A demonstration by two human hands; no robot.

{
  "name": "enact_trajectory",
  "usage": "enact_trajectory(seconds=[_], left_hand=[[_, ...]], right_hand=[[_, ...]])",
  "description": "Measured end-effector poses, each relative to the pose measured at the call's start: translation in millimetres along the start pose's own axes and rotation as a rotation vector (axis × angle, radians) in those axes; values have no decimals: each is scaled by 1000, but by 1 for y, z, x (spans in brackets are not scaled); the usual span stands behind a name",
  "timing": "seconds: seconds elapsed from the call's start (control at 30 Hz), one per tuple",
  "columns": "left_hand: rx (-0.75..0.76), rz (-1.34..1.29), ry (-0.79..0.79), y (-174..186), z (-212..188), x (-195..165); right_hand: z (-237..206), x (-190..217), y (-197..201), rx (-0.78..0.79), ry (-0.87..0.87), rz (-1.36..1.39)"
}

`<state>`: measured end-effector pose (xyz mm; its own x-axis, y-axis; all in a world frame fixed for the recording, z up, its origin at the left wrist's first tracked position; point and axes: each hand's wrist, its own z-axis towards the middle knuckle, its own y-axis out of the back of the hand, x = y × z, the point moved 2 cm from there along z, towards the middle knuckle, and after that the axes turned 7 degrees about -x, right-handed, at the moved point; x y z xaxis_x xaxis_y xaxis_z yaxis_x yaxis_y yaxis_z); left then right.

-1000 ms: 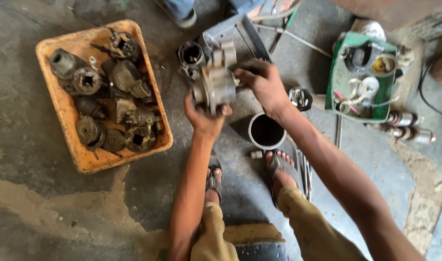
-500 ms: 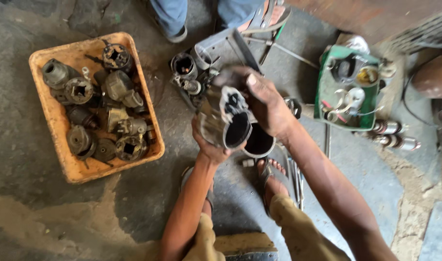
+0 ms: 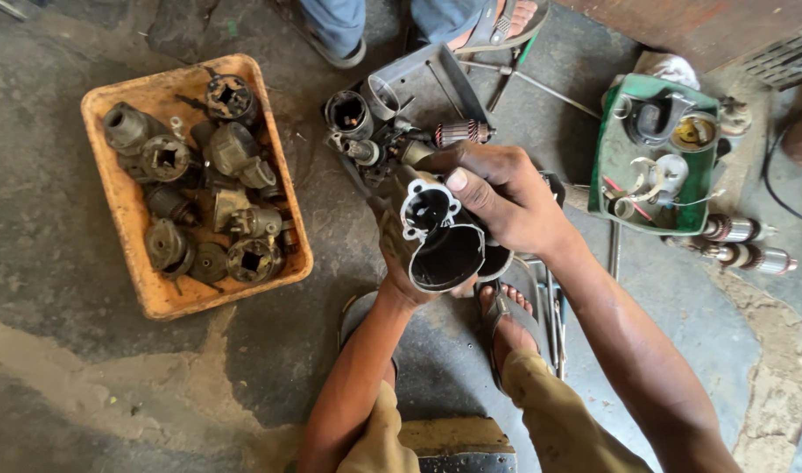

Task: The person uses a hammer and punch to disassemble a small electric motor, then uses pliers to remove the rotor. They place the disassembled parts into a tray and wipe their hands with a cloth.

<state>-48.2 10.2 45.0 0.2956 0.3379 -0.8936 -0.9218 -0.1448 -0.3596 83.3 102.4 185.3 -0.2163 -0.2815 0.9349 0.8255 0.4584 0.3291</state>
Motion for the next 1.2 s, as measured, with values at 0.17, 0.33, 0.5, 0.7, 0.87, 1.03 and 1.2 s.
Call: enact_trajectory(seconds=[0.17,0.33,0.5,0.7,0.87,1.03,1.2], left_hand=[[8,40,-88,-11,18,-35],[-188,-677,461,-21,16,-20],[-192,-998,672,-19,0,12],[-211,-1189,873,-5,-16,46],[-256,-1124,873,11,-20,66],[-342,-710,653,46,-5,80],[-517,-231,518,93,15,73]], right_hand=[[-3,5,0,7,222,-58],[-4,-1,0,-91,62,-47],[-6,-5,-2,-191,-95,27],[-7,-21,11,-252,-228,-65],[-9,-41,60,-487,-168,0],[-23,-65,89,-617,-271,324],[-34,-84,70,-490,-378,235]])
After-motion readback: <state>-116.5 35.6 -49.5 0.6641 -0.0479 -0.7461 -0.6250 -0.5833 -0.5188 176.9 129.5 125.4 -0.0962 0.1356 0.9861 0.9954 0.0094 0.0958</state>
